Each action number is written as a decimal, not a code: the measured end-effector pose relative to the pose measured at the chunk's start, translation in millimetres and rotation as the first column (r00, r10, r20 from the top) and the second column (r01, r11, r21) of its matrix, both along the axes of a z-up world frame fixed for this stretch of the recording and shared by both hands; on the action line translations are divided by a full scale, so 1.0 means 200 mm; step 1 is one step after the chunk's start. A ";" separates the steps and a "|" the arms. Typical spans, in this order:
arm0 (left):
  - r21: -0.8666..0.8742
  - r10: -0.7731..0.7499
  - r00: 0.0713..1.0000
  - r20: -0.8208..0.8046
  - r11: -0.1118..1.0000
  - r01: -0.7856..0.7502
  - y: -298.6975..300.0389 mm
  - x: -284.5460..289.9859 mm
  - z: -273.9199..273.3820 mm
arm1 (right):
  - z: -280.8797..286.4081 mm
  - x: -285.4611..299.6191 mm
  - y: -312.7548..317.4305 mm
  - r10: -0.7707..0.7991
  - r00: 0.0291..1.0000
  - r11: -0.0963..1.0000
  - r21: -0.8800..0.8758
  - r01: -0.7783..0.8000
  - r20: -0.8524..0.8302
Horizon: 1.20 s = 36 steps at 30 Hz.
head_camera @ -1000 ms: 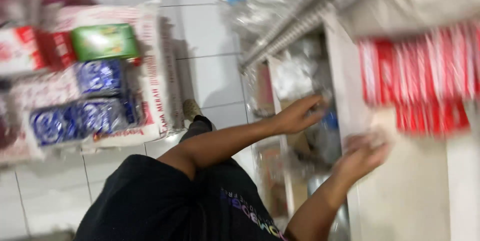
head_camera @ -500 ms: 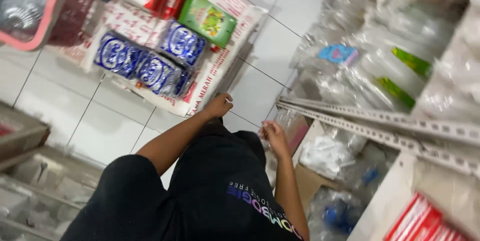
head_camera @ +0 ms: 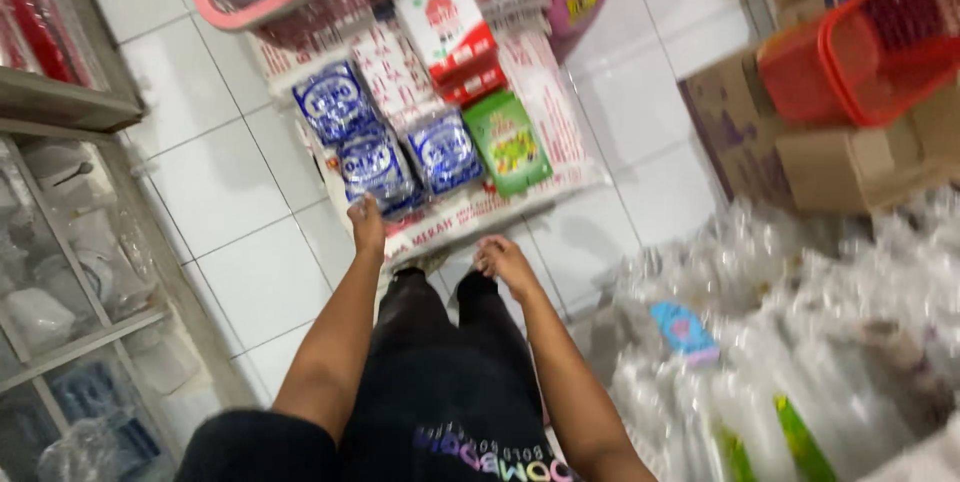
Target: The person picks up a package of Tomat plastic bags and places it on a shelf, followed by several blue Expo packages and white packages of plastic bags.
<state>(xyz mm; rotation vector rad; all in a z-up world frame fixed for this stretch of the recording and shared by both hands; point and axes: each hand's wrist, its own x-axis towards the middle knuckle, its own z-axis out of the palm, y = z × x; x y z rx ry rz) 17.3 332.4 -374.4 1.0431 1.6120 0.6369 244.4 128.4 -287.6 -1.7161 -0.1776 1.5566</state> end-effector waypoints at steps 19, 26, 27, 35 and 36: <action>0.062 0.119 0.969 0.216 0.989 -0.135 0.13 -0.23 0.72 | 0.18 -0.10 0.49 0.347 0.937 0.938 0.015 -0.347 -0.040; 0.242 -0.655 0.684 0.321 0.755 0.609 0.17 -0.54 0.75 | 0.49 -0.80 0.63 -0.323 0.789 0.859 0.187 0.476 -0.523; 0.389 -0.788 0.551 0.275 0.616 0.686 0.22 -0.56 0.76 | 0.50 -0.90 0.62 -0.439 0.759 0.785 0.207 0.585 -0.481; 0.129 -0.609 -0.017 0.793 0.141 0.981 0.06 -0.48 1.04 | 0.74 -1.49 -0.13 -0.933 0.334 0.265 0.374 0.889 -0.134; 0.166 -0.704 -0.091 0.704 0.039 0.985 -0.04 -0.44 1.11 | 0.81 -1.57 -0.24 -0.958 0.281 0.241 0.398 0.885 -0.047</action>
